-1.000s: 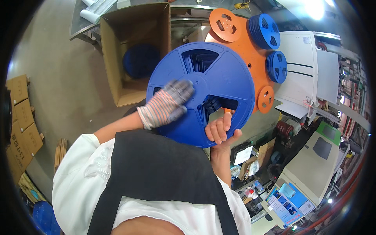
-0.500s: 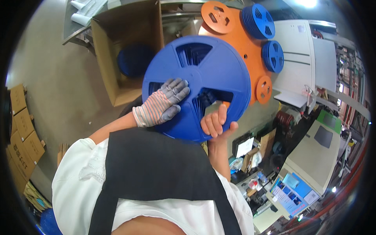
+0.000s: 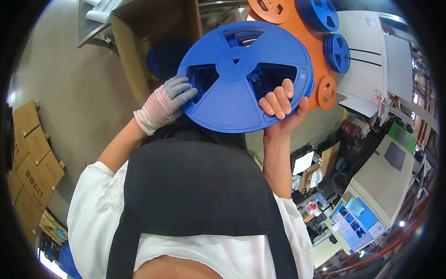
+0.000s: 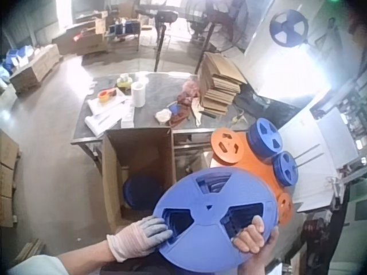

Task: The person takes blue reels from an orange turntable and places them into a cardboard box before walking to a nearby machine.

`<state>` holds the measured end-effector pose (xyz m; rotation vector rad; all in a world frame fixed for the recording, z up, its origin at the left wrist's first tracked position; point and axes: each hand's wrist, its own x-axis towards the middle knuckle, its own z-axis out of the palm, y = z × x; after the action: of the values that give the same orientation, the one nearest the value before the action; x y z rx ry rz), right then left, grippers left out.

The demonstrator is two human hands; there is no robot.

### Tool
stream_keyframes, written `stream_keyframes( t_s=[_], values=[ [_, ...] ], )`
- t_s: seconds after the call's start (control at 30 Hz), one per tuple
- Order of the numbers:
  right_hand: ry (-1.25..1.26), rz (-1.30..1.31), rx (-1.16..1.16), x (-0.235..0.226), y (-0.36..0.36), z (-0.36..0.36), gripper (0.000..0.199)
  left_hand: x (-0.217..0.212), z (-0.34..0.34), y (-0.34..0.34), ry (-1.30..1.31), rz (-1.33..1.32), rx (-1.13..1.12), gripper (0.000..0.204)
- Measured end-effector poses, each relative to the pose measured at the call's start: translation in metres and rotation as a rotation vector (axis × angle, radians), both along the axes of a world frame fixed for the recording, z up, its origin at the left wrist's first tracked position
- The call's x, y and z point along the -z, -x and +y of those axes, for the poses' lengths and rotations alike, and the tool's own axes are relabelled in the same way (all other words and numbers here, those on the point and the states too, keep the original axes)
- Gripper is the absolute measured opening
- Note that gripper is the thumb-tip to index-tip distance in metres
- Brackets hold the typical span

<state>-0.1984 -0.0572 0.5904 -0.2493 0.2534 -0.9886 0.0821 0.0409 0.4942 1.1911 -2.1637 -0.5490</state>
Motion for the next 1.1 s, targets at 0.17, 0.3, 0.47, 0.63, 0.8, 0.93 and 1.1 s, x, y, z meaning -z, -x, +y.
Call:
stream_keyframes(
  t_s=[0.17, 0.3, 0.47, 0.63, 0.8, 0.93, 1.1],
  values=[
    [0.017, 0.201, 0.013, -0.003, -0.01, -0.015, 0.055, -0.005, 0.005, -0.005, -0.126, 0.071, -0.085, 0.046],
    [-0.195, 0.496, 0.114, -0.015, -0.035, -0.028, 0.044, 0.001, 0.026, -0.026, -0.553, 0.489, -0.332, 0.032],
    [-0.229, 0.532, 0.103, 0.017, 0.01, -0.02, 0.03, 0.008, 0.046, -0.044, -0.992, 1.642, -0.481, 0.026],
    [-0.262, 0.579, 0.128, 0.022, 0.023, -0.01, 0.028, 0.017, 0.059, -0.052, -0.997, 1.806, -0.553, 0.032],
    [-0.27, 0.585, 0.132, 0.026, 0.018, -0.008, 0.028, 0.018, 0.061, -0.053, -1.013, 1.805, -0.598, 0.033],
    [-0.261, 0.586, 0.125, 0.028, 0.019, -0.006, 0.028, 0.027, 0.058, -0.056, -1.007, 1.788, -0.65, 0.034],
    [-0.274, 0.616, 0.124, 0.038, 0.019, 0.001, 0.025, 0.082, 0.037, -0.058, -0.943, 1.48, -0.881, 0.028]
  ],
)
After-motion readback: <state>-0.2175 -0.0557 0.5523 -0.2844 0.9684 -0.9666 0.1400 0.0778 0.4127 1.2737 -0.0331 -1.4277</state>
